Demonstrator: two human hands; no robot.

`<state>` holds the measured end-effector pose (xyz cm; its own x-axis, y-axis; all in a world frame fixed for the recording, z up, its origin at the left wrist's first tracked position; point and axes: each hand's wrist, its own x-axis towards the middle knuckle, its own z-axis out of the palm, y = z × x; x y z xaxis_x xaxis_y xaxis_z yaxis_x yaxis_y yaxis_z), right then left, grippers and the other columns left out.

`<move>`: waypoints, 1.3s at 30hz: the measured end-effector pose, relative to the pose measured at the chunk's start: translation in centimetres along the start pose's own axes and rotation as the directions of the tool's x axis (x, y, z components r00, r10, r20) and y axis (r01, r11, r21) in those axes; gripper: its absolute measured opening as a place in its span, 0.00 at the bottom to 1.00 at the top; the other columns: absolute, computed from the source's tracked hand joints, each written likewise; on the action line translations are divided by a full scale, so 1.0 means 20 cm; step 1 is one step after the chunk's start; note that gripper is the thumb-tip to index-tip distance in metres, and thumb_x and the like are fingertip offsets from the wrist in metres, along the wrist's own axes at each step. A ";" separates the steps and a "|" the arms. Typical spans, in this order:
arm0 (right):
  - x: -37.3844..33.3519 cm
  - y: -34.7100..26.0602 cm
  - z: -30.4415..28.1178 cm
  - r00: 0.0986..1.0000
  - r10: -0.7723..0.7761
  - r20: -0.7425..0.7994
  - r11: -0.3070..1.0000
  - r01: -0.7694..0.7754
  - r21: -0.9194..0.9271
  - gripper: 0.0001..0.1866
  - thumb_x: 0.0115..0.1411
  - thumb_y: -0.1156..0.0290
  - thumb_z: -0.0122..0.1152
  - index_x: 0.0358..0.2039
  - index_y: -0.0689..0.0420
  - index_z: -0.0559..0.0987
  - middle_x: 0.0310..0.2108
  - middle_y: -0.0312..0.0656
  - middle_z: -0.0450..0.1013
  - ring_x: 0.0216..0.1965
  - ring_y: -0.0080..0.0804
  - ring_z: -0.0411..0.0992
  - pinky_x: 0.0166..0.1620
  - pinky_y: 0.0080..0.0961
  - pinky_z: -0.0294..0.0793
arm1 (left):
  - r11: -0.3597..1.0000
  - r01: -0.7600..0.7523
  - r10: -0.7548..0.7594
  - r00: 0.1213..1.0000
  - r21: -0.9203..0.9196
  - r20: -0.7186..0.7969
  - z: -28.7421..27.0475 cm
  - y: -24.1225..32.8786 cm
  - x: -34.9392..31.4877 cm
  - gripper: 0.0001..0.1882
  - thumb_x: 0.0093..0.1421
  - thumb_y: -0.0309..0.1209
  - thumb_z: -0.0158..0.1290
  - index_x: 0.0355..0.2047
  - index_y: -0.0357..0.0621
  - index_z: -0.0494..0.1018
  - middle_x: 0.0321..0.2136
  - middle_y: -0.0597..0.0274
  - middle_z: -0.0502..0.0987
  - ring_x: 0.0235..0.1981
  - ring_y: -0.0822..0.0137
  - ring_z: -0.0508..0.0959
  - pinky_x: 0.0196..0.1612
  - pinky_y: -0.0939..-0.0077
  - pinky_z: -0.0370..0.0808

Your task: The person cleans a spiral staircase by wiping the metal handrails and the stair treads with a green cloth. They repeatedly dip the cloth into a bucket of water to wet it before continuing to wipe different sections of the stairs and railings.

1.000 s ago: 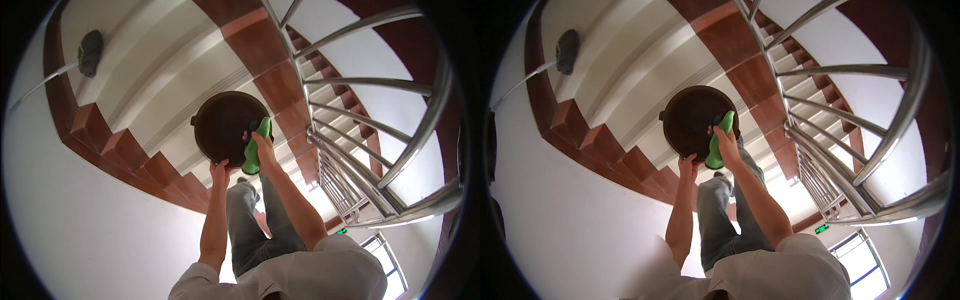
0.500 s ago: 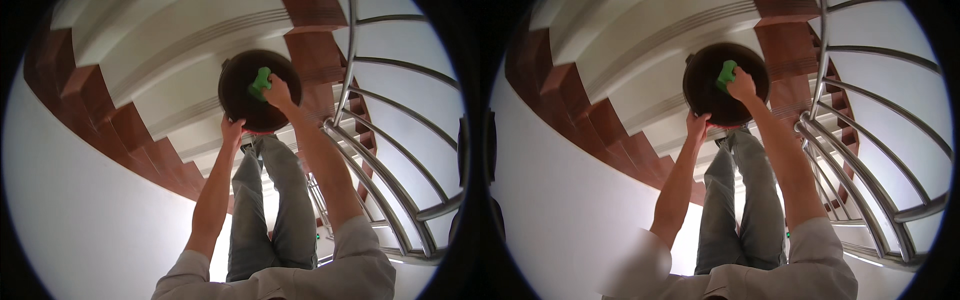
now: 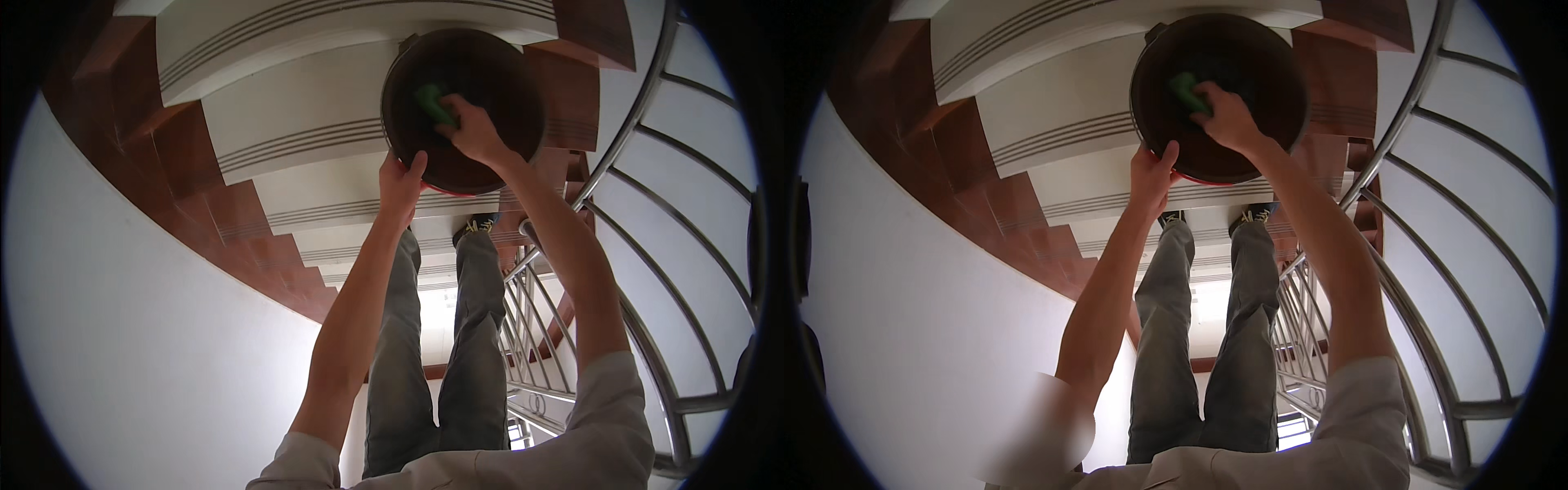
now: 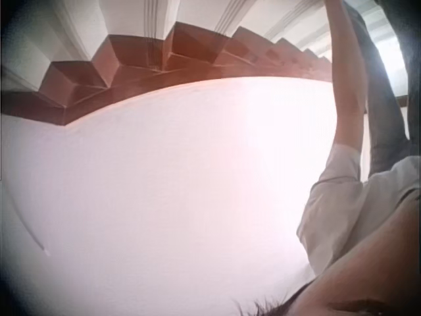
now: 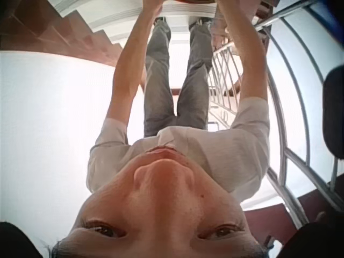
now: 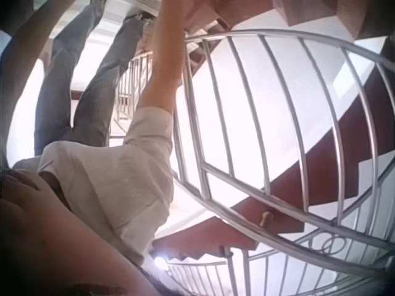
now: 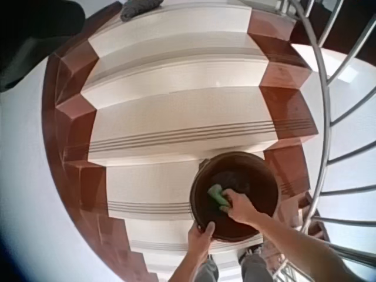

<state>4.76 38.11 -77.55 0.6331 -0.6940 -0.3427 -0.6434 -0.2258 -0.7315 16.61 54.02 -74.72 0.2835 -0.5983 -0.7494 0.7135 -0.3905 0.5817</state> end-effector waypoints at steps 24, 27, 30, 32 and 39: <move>-0.09 0.12 -0.23 0.969 0.013 -0.249 0.946 -0.093 -0.310 0.29 0.61 0.72 0.62 0.64 0.54 0.71 0.59 0.59 0.67 0.52 0.49 0.73 0.54 0.42 0.75 | 0.997 0.010 -0.004 0.997 0.079 -0.082 0.01 -0.02 0.02 0.16 0.70 0.30 0.57 0.54 0.36 0.73 0.49 0.56 0.81 0.46 0.64 0.82 0.48 0.61 0.84; -0.07 0.10 -0.09 0.997 0.072 -0.017 0.867 -0.071 -0.494 0.36 0.62 0.63 0.61 0.70 0.50 0.63 0.68 0.60 0.57 0.65 0.63 0.60 0.64 0.55 0.64 | 0.995 0.000 0.010 0.995 0.098 -0.103 -0.01 -0.05 0.02 0.16 0.70 0.30 0.57 0.54 0.35 0.73 0.48 0.56 0.81 0.45 0.64 0.82 0.48 0.62 0.84; 0.00 0.10 0.12 0.965 0.210 0.156 0.787 -0.072 -0.613 0.39 0.66 0.51 0.54 0.74 0.45 0.56 0.75 0.58 0.44 0.74 0.68 0.46 0.70 0.70 0.48 | 0.988 -0.048 0.064 0.992 0.148 -0.110 -0.03 -0.07 0.02 0.16 0.70 0.31 0.56 0.54 0.35 0.73 0.47 0.57 0.81 0.45 0.65 0.82 0.48 0.63 0.84; 0.16 0.20 0.25 0.928 0.341 0.149 0.751 -0.174 -0.637 0.39 0.67 0.48 0.49 0.76 0.43 0.54 0.77 0.57 0.40 0.75 0.68 0.43 0.70 0.75 0.43 | 0.983 -0.079 0.097 0.990 0.166 -0.102 -0.02 -0.08 0.01 0.16 0.70 0.31 0.56 0.54 0.34 0.73 0.47 0.57 0.81 0.44 0.65 0.82 0.47 0.64 0.84; 0.32 0.44 0.24 0.929 -0.198 0.312 0.524 0.370 -0.767 0.38 0.65 0.42 0.51 0.73 0.39 0.62 0.77 0.41 0.50 0.77 0.53 0.43 0.69 0.77 0.40 | 0.965 -0.147 0.180 0.973 0.216 -0.142 0.04 -0.03 -0.03 0.17 0.68 0.27 0.53 0.55 0.32 0.72 0.41 0.54 0.81 0.43 0.65 0.78 0.52 0.70 0.74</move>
<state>5.20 34.94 -88.91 0.8500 -0.3866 -0.3578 -0.4334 -0.8993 -0.0577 15.55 54.10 -74.44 0.4956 -0.5529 -0.6698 0.5087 -0.4403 0.7398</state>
